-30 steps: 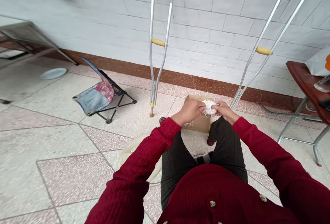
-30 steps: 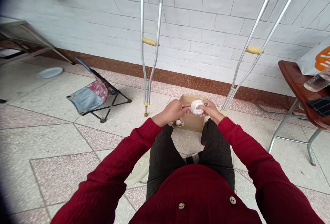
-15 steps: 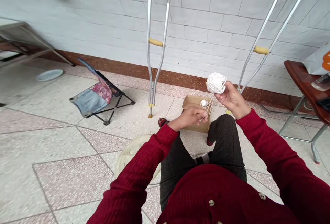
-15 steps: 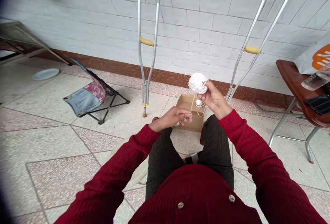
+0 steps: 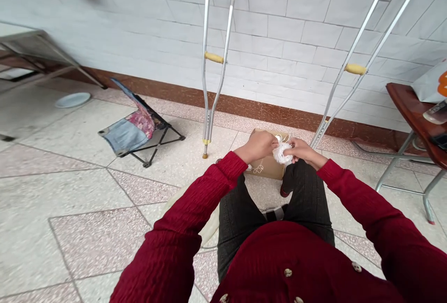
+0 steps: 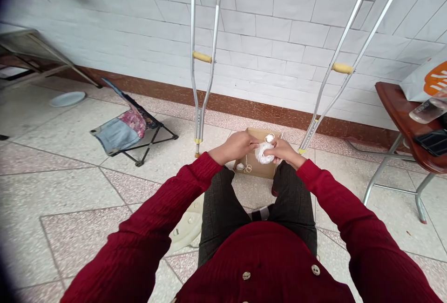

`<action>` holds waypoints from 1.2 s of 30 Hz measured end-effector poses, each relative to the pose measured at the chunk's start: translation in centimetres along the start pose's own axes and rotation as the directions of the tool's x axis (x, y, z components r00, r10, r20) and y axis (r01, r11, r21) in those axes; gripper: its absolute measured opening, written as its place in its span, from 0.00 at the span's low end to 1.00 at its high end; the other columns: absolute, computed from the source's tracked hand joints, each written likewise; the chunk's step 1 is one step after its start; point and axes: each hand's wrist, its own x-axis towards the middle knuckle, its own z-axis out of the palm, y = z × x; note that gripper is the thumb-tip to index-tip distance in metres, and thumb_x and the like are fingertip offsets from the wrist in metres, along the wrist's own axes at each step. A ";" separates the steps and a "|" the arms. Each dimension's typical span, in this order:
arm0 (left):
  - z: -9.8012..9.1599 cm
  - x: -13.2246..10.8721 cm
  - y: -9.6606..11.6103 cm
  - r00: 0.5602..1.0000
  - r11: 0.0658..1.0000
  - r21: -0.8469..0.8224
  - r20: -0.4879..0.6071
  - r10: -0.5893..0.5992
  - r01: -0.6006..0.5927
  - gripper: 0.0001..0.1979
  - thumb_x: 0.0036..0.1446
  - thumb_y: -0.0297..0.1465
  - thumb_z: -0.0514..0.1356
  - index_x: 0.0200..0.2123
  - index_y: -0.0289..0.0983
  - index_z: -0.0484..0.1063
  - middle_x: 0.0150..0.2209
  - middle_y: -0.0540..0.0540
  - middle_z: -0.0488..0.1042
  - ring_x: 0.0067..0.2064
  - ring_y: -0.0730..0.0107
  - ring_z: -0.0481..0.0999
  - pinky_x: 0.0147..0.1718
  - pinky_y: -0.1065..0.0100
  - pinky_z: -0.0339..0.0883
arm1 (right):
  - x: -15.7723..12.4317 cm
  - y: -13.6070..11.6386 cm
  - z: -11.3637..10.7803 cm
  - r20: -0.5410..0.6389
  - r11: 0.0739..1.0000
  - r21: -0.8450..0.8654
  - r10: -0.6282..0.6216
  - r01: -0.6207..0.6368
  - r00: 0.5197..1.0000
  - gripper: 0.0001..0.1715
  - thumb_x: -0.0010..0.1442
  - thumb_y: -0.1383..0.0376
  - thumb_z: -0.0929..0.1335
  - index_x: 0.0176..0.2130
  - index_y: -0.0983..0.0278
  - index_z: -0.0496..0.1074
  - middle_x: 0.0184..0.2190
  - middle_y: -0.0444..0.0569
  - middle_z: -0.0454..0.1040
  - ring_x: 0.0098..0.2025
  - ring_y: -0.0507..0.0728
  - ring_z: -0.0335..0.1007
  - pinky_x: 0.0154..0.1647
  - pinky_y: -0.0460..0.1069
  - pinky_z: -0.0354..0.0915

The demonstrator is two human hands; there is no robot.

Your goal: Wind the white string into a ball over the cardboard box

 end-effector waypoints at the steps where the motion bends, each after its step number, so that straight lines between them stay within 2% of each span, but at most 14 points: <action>1: 0.2 0.0 0.3 1.000 0.999 -0.039 0.008 -0.023 0.023 0.15 0.59 0.30 0.58 0.21 0.35 0.74 0.20 0.48 0.71 0.24 0.72 0.66 0.27 0.69 0.53 | 0.9 0.0 0.1 -0.094 0.999 0.024 -0.023 0.025 0.995 0.23 0.42 0.67 0.75 0.36 0.64 0.64 0.18 0.40 0.71 0.14 0.50 0.65 0.11 0.42 0.60; 3: 0.5 -0.5 0.5 0.997 0.974 -0.219 0.043 -0.057 0.065 0.15 0.59 0.29 0.57 0.22 0.34 0.75 0.22 0.48 0.73 0.24 0.73 0.68 0.27 0.71 0.56 | 2.4 -0.4 -0.1 -0.242 0.989 0.121 -0.051 0.082 0.969 0.24 0.42 0.67 0.76 0.37 0.63 0.64 0.19 0.41 0.72 0.14 0.50 0.66 0.11 0.42 0.59; 5: 0.8 -1.3 0.4 0.991 0.883 -0.455 0.106 -0.077 0.117 0.15 0.61 0.31 0.55 0.24 0.34 0.76 0.24 0.48 0.75 0.24 0.75 0.69 0.26 0.72 0.59 | 3.2 -1.3 -0.7 -0.291 0.942 0.313 -0.022 0.117 0.957 0.19 0.46 0.66 0.74 0.36 0.64 0.65 0.20 0.42 0.72 0.15 0.49 0.66 0.11 0.42 0.59; 9: 2.5 -3.6 -0.8 0.977 0.700 -0.686 0.188 -0.097 0.201 0.17 0.61 0.37 0.56 0.27 0.32 0.76 0.27 0.46 0.77 0.24 0.76 0.71 0.25 0.74 0.64 | 2.3 -3.2 -2.2 -0.141 0.675 0.725 -0.051 0.138 0.989 0.12 0.51 0.63 0.71 0.36 0.64 0.68 0.21 0.42 0.72 0.17 0.47 0.65 0.14 0.41 0.61; 12: 4.3 -4.7 -2.7 0.975 0.690 -0.691 0.192 -0.114 0.217 0.17 0.60 0.39 0.56 0.28 0.33 0.76 0.28 0.45 0.77 0.27 0.75 0.72 0.28 0.73 0.65 | -0.7 -3.9 -2.8 -0.008 0.568 0.817 -0.155 0.096 0.988 0.15 0.50 0.61 0.71 0.38 0.62 0.67 0.22 0.40 0.73 0.18 0.47 0.65 0.15 0.40 0.61; 15: 4.7 -4.5 -4.3 0.985 0.791 -0.587 0.104 -0.137 0.172 0.15 0.60 0.37 0.56 0.28 0.33 0.76 0.27 0.47 0.76 0.28 0.73 0.72 0.29 0.73 0.63 | -4.0 -2.8 -2.2 0.289 0.745 0.665 -0.197 -0.048 0.937 0.20 0.46 0.61 0.73 0.39 0.63 0.68 0.21 0.40 0.73 0.16 0.49 0.65 0.12 0.42 0.61; 18: 3.1 -3.1 -4.3 0.997 0.902 -0.426 -0.017 -0.080 0.065 0.14 0.60 0.33 0.56 0.26 0.34 0.75 0.25 0.48 0.75 0.28 0.72 0.70 0.29 0.72 0.59 | -5.2 -0.6 -0.8 0.539 0.935 0.326 -0.065 -0.137 0.840 0.21 0.44 0.65 0.73 0.39 0.65 0.68 0.21 0.42 0.74 0.15 0.50 0.66 0.11 0.41 0.61; 20: 1.4 -2.0 -3.2 0.998 0.952 -0.307 -0.056 -0.018 0.000 0.13 0.60 0.31 0.56 0.25 0.34 0.74 0.23 0.49 0.73 0.27 0.72 0.68 0.29 0.71 0.56 | -4.3 1.0 0.1 0.479 0.981 0.146 0.041 -0.126 0.877 0.19 0.43 0.67 0.73 0.37 0.65 0.67 0.20 0.42 0.73 0.13 0.49 0.65 0.10 0.40 0.58; 22: 0.0 -1.2 -1.6 0.997 0.979 -0.200 -0.068 0.021 -0.035 0.14 0.59 0.30 0.57 0.22 0.35 0.73 0.21 0.49 0.71 0.25 0.72 0.66 0.29 0.70 0.54 | -2.4 1.8 0.4 0.258 0.993 0.073 0.072 -0.094 0.963 0.18 0.44 0.68 0.73 0.35 0.65 0.66 0.18 0.42 0.72 0.13 0.49 0.65 0.08 0.40 0.56; 24: -0.7 -1.0 -0.1 0.998 0.988 -0.153 -0.060 0.023 -0.032 0.14 0.59 0.29 0.57 0.21 0.35 0.72 0.20 0.49 0.70 0.24 0.73 0.65 0.29 0.70 0.54 | -0.4 1.8 0.2 0.043 0.986 0.154 0.061 -0.066 0.997 0.16 0.46 0.67 0.73 0.35 0.65 0.65 0.18 0.43 0.72 0.13 0.50 0.65 0.09 0.41 0.58; 27: -0.3 -1.7 1.1 1.000 0.947 -0.321 0.022 -0.019 0.026 0.14 0.60 0.29 0.56 0.23 0.34 0.73 0.22 0.49 0.73 0.25 0.73 0.69 0.29 0.71 0.58 | 1.4 0.1 -0.7 -0.123 0.944 0.329 0.026 0.016 0.992 0.14 0.49 0.66 0.72 0.34 0.64 0.65 0.21 0.44 0.73 0.15 0.49 0.66 0.12 0.42 0.62; 30: 0.9 -3.1 0.8 0.994 0.771 -0.629 0.105 -0.044 0.101 0.15 0.63 0.34 0.55 0.28 0.33 0.75 0.29 0.46 0.77 0.27 0.74 0.72 0.29 0.73 0.64 | 1.7 -2.1 -1.0 -0.194 0.923 0.364 -0.057 0.125 0.979 0.17 0.46 0.66 0.73 0.35 0.64 0.64 0.23 0.43 0.73 0.15 0.48 0.65 0.12 0.42 0.61; 33: 1.7 -4.1 0.3 0.995 0.614 -0.783 0.087 -0.046 0.097 0.19 0.63 0.40 0.56 0.30 0.31 0.75 0.31 0.43 0.78 0.27 0.75 0.73 0.30 0.72 0.68 | 1.4 -3.5 -0.3 -0.247 0.903 0.368 -0.134 0.221 0.960 0.24 0.45 0.65 0.74 0.41 0.62 0.64 0.26 0.41 0.72 0.14 0.48 0.64 0.10 0.42 0.58; 36: 1.9 -4.5 0.2 0.997 0.554 -0.829 0.061 -0.047 0.077 0.20 0.63 0.42 0.56 0.31 0.31 0.75 0.31 0.43 0.78 0.28 0.74 0.74 0.30 0.72 0.70 | 1.0 -4.0 0.5 -0.244 0.891 0.385 -0.154 0.242 0.957 0.28 0.45 0.64 0.72 0.47 0.60 0.66 0.27 0.40 0.72 0.15 0.48 0.64 0.12 0.43 0.59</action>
